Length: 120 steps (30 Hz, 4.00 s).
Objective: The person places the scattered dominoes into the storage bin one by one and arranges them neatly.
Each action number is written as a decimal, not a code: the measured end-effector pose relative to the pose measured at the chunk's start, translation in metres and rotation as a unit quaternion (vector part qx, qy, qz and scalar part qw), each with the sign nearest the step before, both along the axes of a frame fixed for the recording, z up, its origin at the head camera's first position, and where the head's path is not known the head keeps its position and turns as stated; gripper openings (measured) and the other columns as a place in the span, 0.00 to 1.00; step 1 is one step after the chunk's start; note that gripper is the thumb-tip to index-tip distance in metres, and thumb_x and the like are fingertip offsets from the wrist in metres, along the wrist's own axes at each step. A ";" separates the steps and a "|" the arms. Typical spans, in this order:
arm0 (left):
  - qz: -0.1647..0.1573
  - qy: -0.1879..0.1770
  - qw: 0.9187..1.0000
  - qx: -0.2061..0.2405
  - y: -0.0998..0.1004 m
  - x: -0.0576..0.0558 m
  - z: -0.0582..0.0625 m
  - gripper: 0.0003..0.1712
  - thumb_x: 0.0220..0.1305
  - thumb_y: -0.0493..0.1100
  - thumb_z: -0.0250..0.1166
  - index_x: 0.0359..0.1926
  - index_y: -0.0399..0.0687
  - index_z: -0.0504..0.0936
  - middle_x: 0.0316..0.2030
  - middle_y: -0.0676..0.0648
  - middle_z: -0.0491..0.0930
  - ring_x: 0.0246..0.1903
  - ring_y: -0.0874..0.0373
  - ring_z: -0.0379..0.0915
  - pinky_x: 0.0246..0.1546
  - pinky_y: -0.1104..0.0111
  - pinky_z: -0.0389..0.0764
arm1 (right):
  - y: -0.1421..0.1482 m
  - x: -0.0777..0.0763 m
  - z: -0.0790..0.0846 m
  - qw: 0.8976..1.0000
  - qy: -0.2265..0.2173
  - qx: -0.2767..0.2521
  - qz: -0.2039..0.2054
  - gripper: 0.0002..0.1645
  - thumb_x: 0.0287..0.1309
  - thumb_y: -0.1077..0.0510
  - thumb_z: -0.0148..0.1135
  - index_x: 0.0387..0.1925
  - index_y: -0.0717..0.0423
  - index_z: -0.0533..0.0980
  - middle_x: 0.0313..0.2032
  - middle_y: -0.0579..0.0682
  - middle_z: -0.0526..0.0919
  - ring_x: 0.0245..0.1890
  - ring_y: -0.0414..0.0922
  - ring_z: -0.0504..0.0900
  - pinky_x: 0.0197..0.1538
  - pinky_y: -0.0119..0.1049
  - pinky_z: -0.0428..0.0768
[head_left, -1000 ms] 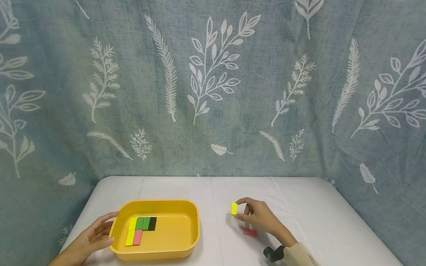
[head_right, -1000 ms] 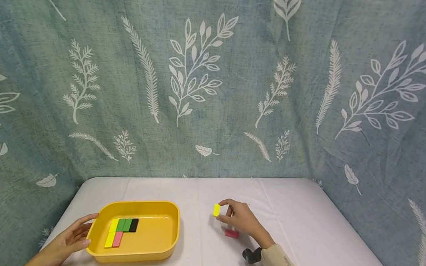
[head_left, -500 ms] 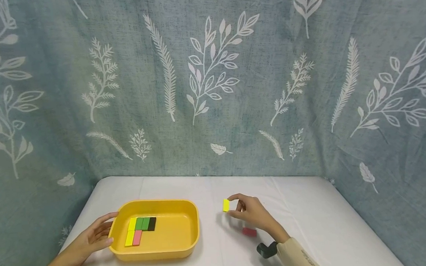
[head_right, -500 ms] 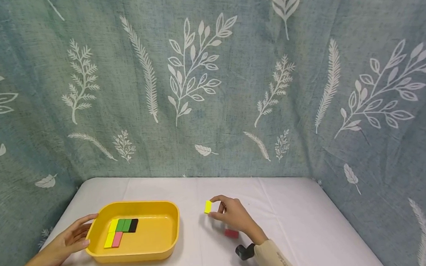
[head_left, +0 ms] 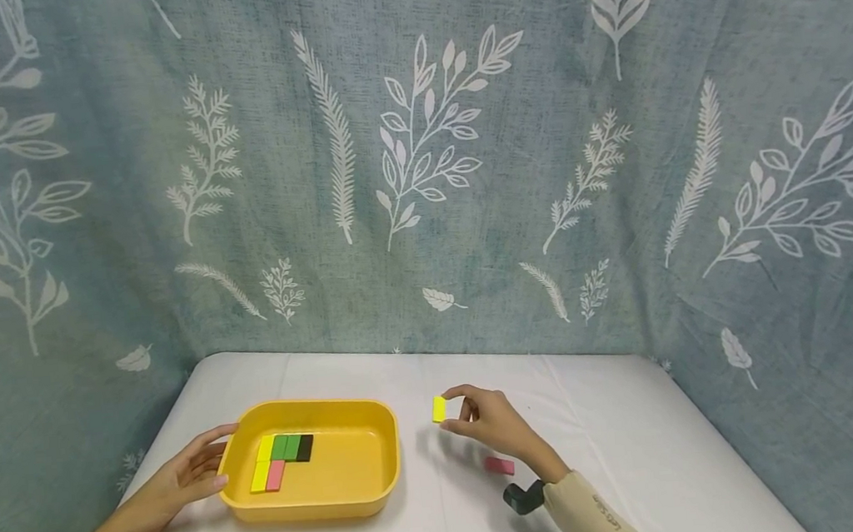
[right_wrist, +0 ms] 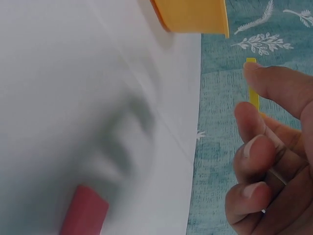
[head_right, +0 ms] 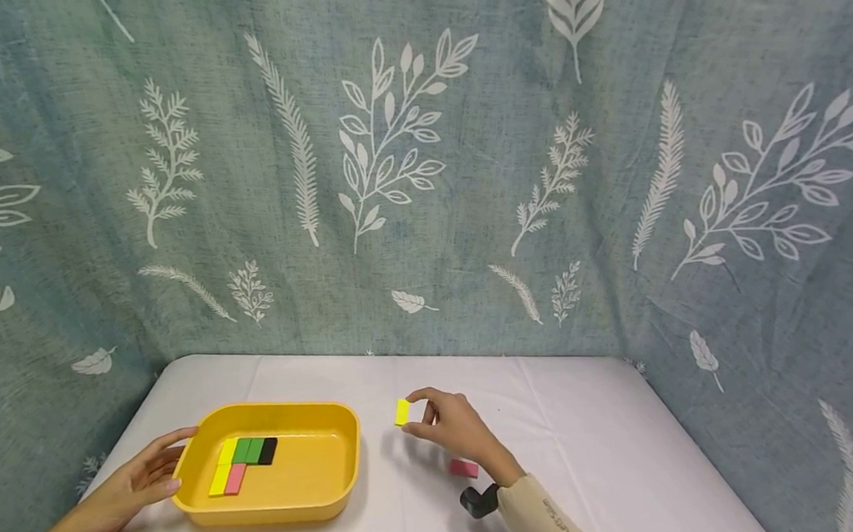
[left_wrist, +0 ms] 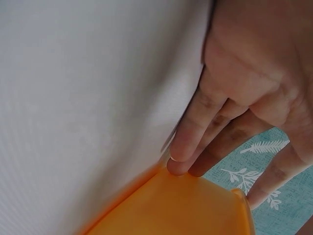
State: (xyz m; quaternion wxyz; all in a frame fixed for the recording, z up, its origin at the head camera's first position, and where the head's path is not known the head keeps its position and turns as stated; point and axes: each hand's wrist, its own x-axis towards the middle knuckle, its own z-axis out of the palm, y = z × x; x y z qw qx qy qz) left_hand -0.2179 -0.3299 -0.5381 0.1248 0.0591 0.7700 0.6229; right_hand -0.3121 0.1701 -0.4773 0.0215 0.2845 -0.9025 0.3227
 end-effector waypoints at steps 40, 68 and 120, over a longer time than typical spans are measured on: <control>-0.004 0.008 1.000 0.004 -0.001 0.000 -0.002 0.42 0.75 0.46 0.62 0.81 0.53 0.50 0.75 0.31 0.55 0.70 0.35 0.58 0.64 0.45 0.72 | -0.075 0.004 0.010 0.997 -0.027 0.000 0.072 0.27 0.61 0.45 0.73 0.60 0.47 0.79 0.24 0.38 0.81 0.20 0.37 0.73 0.25 0.27 0.72; 0.006 0.003 1.000 -0.007 0.000 -0.001 -0.001 0.44 0.73 0.48 0.63 0.81 0.53 0.51 0.74 0.29 0.56 0.71 0.33 0.57 0.64 0.39 0.69 | -0.126 0.015 0.008 0.994 -0.047 -0.001 0.096 0.28 0.60 0.45 0.75 0.58 0.52 0.80 0.25 0.39 0.78 0.23 0.34 0.72 0.27 0.25 0.74; 0.011 -0.010 1.000 -0.010 0.002 0.000 -0.002 0.45 0.73 0.50 0.64 0.81 0.51 0.50 0.75 0.28 0.55 0.71 0.31 0.55 0.65 0.38 0.68 | -0.199 0.033 -0.015 0.990 -0.036 0.103 0.085 0.26 0.58 0.44 0.76 0.56 0.47 0.83 0.17 0.34 0.76 0.17 0.31 0.73 0.22 0.24 0.71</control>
